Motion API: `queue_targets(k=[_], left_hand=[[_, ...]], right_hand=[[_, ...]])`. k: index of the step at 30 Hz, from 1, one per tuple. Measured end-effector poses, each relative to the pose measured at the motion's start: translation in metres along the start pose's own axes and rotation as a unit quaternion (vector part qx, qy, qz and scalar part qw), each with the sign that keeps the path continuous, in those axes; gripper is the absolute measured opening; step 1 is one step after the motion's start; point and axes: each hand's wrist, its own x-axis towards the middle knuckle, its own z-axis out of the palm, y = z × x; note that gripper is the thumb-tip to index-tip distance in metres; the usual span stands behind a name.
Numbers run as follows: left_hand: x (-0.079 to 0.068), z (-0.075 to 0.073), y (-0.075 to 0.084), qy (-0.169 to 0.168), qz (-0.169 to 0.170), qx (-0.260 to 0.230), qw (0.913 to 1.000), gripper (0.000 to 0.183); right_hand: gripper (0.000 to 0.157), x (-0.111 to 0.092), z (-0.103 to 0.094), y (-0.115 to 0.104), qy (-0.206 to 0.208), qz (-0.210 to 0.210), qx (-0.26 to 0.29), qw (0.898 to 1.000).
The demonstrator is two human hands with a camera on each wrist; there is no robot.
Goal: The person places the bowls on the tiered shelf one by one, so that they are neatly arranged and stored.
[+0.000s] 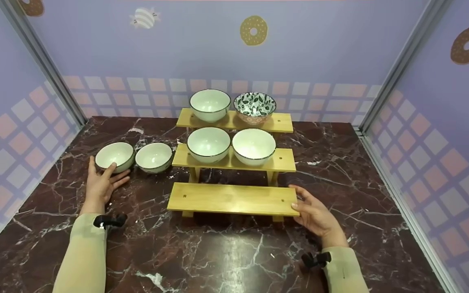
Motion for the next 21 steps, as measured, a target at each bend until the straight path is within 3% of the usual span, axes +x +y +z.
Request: queue_targets(k=[21], left_hand=[[-0.0028, -0.0038, -0.0014, 0.012, 0.019, -0.031, 0.9993, 0.094]], right_hand=[[0.055, -0.0002, 0.0002, 0.0000, -0.002, 0.001, 0.008, 1.000]])
